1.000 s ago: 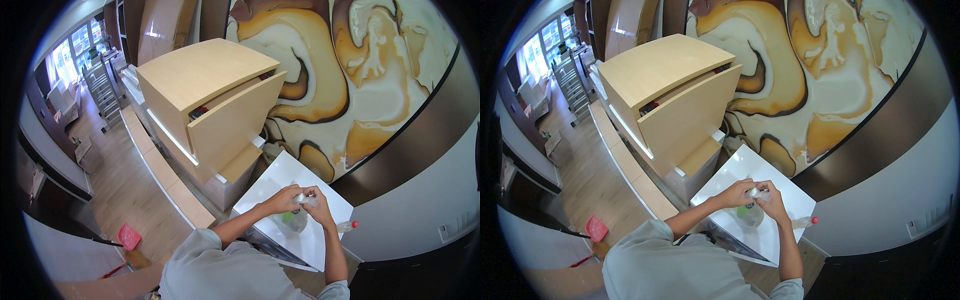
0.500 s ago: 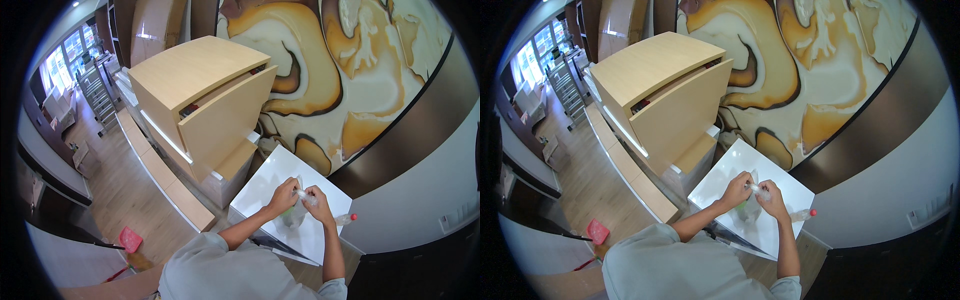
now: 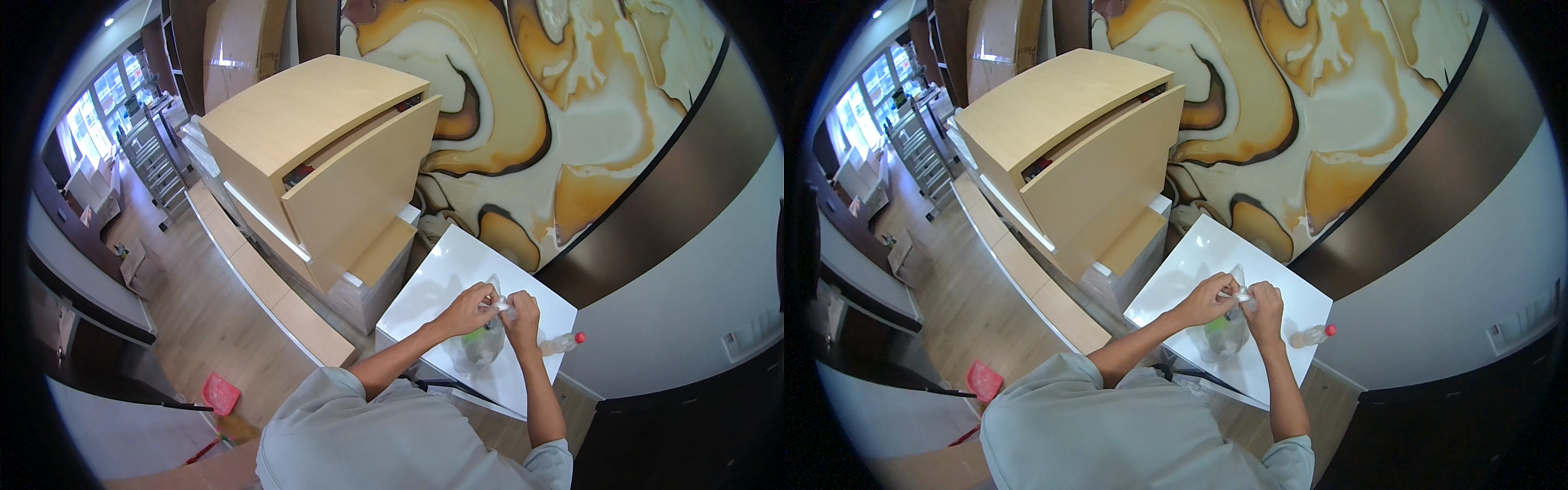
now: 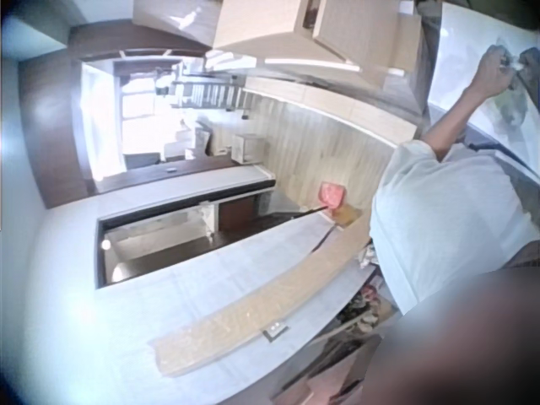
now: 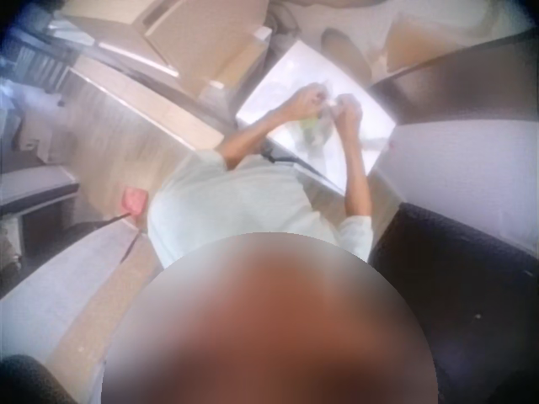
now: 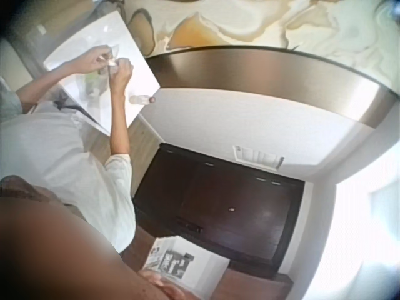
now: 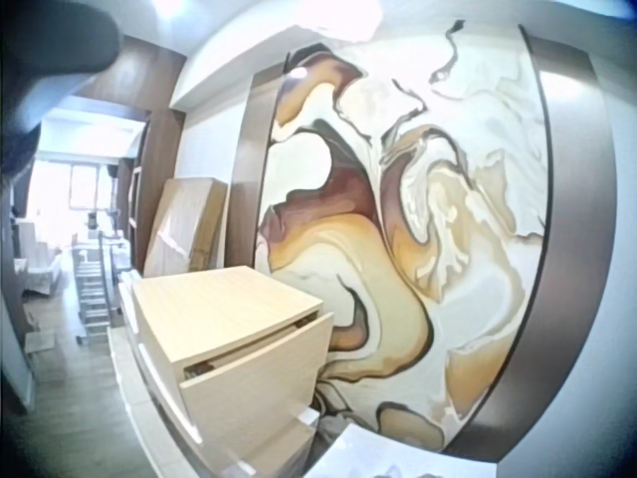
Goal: The person inserts a wooden drawer into a white cabinet, retrieves a plastic bag containing a bottle and brush from a drawer, then pours liquid from the bottle into the cap and applies it to the drawer edge with the brush.
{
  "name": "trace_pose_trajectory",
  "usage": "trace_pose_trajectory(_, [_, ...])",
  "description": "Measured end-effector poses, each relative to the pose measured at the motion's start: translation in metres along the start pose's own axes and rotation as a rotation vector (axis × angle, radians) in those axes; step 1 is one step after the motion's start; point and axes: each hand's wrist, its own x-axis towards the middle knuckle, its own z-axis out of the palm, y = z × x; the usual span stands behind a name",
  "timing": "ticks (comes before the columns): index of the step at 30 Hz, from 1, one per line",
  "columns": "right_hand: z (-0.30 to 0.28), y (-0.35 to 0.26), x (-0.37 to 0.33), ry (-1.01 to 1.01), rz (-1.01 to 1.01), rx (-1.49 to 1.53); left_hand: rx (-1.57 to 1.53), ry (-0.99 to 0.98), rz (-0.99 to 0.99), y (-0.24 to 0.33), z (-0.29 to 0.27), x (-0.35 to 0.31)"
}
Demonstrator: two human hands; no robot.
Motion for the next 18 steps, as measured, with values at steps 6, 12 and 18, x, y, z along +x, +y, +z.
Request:
trace_pose_trajectory(6, [0.023, -0.003, -0.008, 0.125, 0.023, -0.031, -0.215, 0.002, -0.170, -0.027, 0.011, 0.000])
trace_pose_trajectory(12, [0.010, -0.023, -0.012, 0.072, 0.139, 0.144, -0.617, 0.055, -0.377, -0.047, 0.009, 0.000])
trace_pose_trajectory(18, [-0.004, -0.027, -0.039, 0.013, 0.026, 0.079, -0.657, 0.087, -0.433, -0.039, 0.003, 0.008])
